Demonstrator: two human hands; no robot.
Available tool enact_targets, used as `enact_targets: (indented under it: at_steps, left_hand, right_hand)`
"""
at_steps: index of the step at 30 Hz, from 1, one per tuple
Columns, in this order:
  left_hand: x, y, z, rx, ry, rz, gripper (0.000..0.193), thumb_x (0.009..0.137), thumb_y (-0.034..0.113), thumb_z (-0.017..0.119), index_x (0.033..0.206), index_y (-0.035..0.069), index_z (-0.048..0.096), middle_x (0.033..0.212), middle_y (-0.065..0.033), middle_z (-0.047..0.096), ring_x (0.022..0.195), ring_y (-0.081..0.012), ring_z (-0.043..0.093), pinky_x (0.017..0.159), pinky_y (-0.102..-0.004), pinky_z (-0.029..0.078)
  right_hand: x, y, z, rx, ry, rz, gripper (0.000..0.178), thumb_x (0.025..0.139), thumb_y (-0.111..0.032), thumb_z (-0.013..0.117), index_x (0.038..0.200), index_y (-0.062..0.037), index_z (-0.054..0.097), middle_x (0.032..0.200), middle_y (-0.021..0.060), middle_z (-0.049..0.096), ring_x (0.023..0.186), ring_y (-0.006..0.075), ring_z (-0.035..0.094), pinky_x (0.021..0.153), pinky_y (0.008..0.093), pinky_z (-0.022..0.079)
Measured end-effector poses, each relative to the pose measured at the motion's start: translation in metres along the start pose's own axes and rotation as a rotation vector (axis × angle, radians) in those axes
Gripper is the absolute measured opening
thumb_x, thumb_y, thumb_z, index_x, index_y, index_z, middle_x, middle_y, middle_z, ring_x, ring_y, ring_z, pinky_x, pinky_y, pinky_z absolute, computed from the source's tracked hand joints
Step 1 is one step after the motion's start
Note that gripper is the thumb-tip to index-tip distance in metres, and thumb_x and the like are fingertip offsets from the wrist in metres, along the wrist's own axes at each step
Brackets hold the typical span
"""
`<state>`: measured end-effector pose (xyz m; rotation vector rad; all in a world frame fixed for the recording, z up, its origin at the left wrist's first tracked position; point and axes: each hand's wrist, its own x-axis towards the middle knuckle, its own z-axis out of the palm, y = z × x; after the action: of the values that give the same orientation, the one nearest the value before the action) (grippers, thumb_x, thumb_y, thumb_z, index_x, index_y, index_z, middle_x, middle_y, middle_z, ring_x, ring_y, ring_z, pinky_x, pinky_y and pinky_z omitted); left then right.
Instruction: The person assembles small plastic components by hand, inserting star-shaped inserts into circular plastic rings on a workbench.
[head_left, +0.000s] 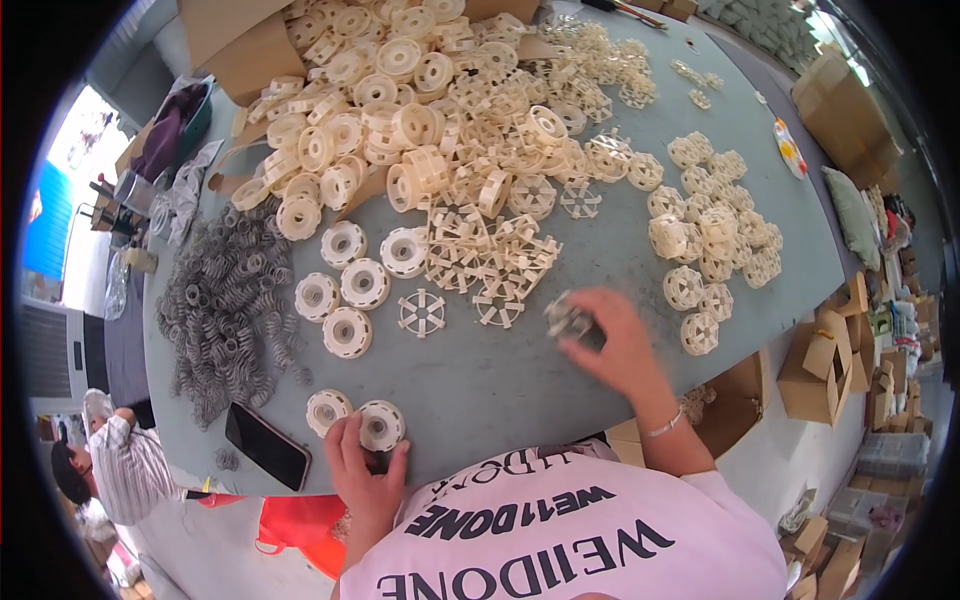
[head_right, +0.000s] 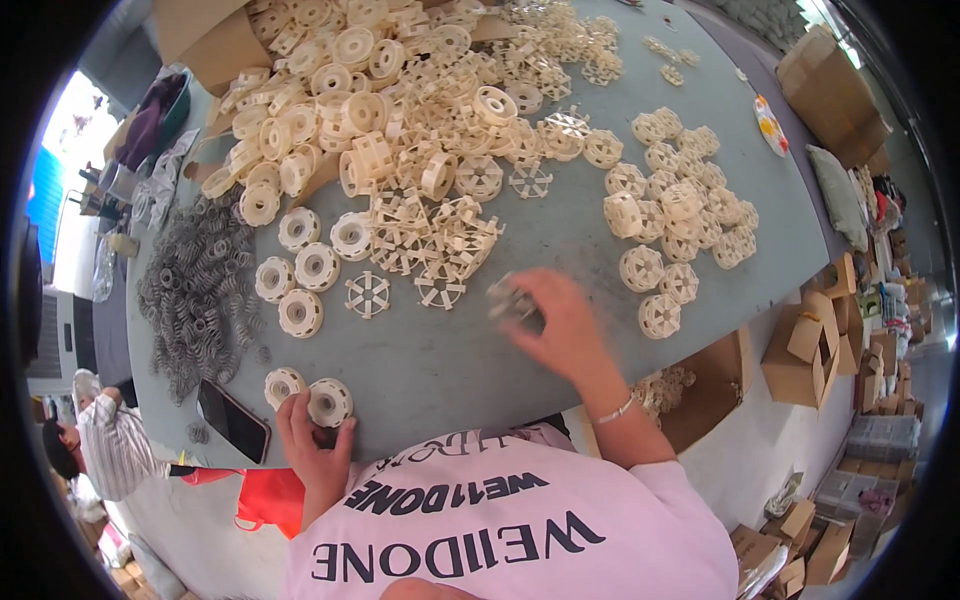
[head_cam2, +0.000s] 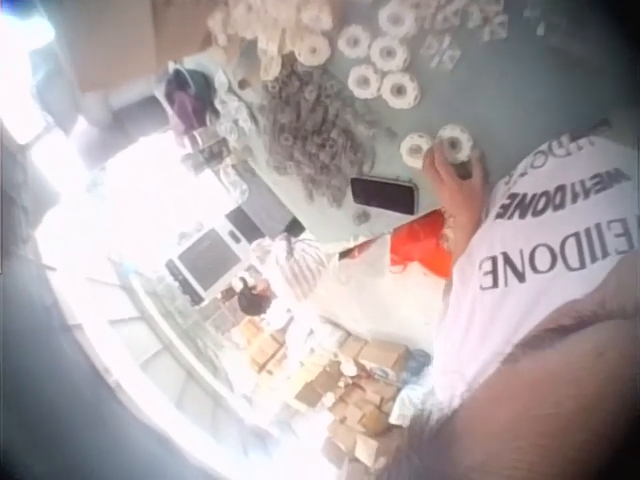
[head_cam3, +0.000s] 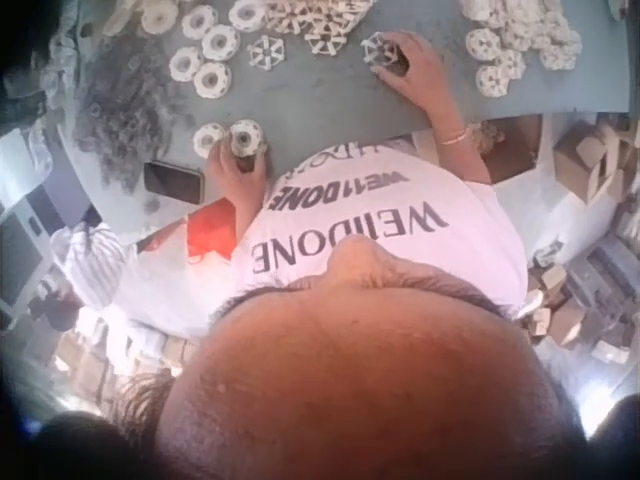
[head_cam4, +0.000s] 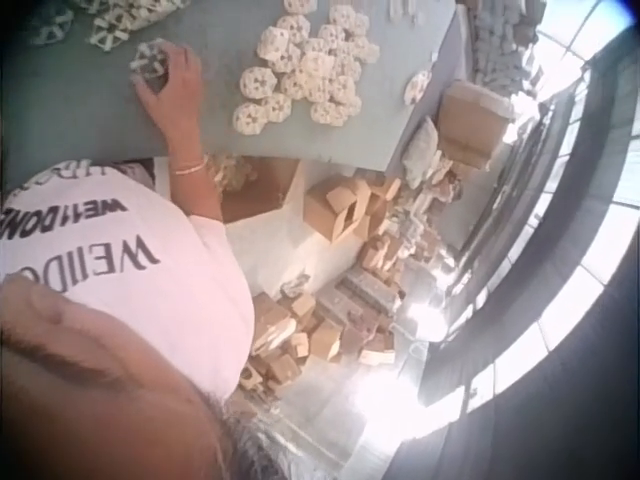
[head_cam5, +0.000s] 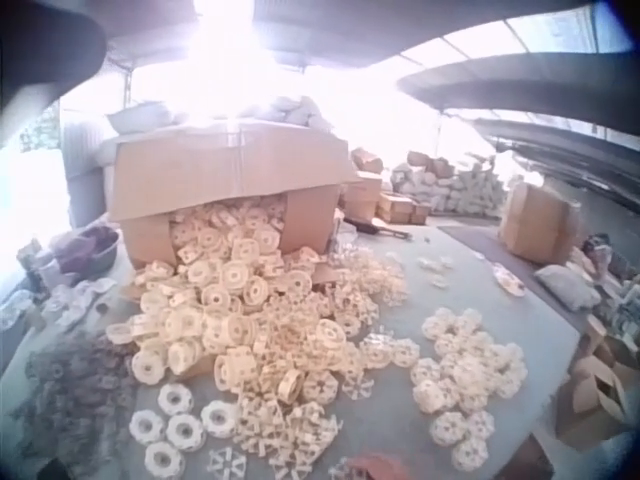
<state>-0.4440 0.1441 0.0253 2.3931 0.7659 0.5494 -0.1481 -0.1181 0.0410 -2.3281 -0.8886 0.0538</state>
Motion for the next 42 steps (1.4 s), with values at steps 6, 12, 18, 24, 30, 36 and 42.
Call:
enact_targets:
  at_steps: [6, 12, 18, 24, 30, 36, 42]
  left_hand:
    - [0.013, 0.027, 0.014, -0.064, -0.133, 0.051, 0.073, 0.074, 0.027, 0.095, 0.137, 0.008, 0.064, 0.128, -0.0145, 0.060, 0.098, -0.0299, 0.069, 0.071, -0.0369, 0.059]
    - [0.026, 0.040, 0.029, -0.109, -0.187, 0.140, 0.077, 0.075, 0.031, 0.094, 0.141, 0.010, 0.062, 0.132, -0.0150, 0.061, 0.103, -0.0337, 0.069, 0.076, -0.0393, 0.060]
    - [0.045, 0.043, 0.042, -0.167, -0.161, 0.112, 0.071, 0.079, 0.023, 0.091, 0.142, 0.012, 0.062, 0.141, -0.0104, 0.059, 0.072, -0.0161, 0.063, 0.063, -0.0299, 0.054]
    - [0.065, 0.052, 0.050, -0.269, -0.222, 0.127, 0.055, 0.082, 0.017, 0.087, 0.133, 0.012, 0.067, 0.139, -0.0067, 0.061, 0.067, -0.0153, 0.063, 0.063, -0.0294, 0.054]
    - [0.066, 0.044, 0.057, -0.355, -0.183, 0.109, 0.051, 0.084, 0.020, 0.085, 0.131, 0.014, 0.065, 0.134, -0.0065, 0.062, 0.076, -0.0196, 0.069, 0.066, -0.0340, 0.057]
    - [0.066, 0.042, 0.047, -0.388, -0.240, 0.085, 0.060, 0.081, 0.020, 0.087, 0.135, 0.010, 0.063, 0.132, -0.0058, 0.061, 0.068, -0.0155, 0.062, 0.064, -0.0320, 0.056]
    - [0.070, 0.043, 0.045, -0.418, -0.258, 0.079, 0.060, 0.082, 0.020, 0.087, 0.136, 0.012, 0.063, 0.133, -0.0068, 0.061, 0.068, -0.0151, 0.064, 0.064, -0.0317, 0.056]
  right_hand:
    - [0.015, -0.038, 0.047, 0.276, -0.047, -0.135, 0.057, 0.076, -0.031, 0.092, 0.119, -0.0069, 0.063, 0.122, 0.0153, 0.065, 0.112, 0.0363, 0.063, 0.096, 0.0465, 0.052]
    - [0.066, -0.043, 0.071, 0.036, 0.023, -0.150, 0.055, 0.077, -0.027, 0.088, 0.118, -0.0061, 0.058, 0.109, 0.0138, 0.064, 0.107, 0.0376, 0.062, 0.089, 0.0471, 0.052]
    - [0.043, -0.042, 0.031, 0.338, -0.267, -0.046, 0.055, 0.076, -0.016, 0.083, 0.125, -0.0089, 0.060, 0.118, 0.0123, 0.066, 0.111, 0.0353, 0.063, 0.094, 0.0439, 0.053]
    - [0.026, -0.042, 0.011, 0.035, -0.209, -0.209, 0.061, 0.077, -0.015, 0.080, 0.135, -0.0080, 0.061, 0.123, 0.0153, 0.065, 0.117, 0.0380, 0.062, 0.103, 0.0439, 0.051]
    - [0.028, -0.046, 0.018, 0.339, -0.117, -0.102, 0.063, 0.077, -0.006, 0.081, 0.137, -0.0065, 0.064, 0.129, 0.0129, 0.066, 0.114, 0.0289, 0.066, 0.096, 0.0403, 0.057]
    - [0.027, -0.040, 0.023, 0.429, -0.071, -0.156, 0.065, 0.075, -0.002, 0.081, 0.137, -0.0036, 0.064, 0.131, 0.0142, 0.065, 0.116, 0.0258, 0.067, 0.099, 0.0362, 0.057]
    - [0.043, -0.044, 0.021, 0.226, 0.142, -0.137, 0.066, 0.074, 0.000, 0.080, 0.137, -0.0015, 0.063, 0.130, 0.0149, 0.065, 0.115, 0.0277, 0.067, 0.100, 0.0375, 0.057]
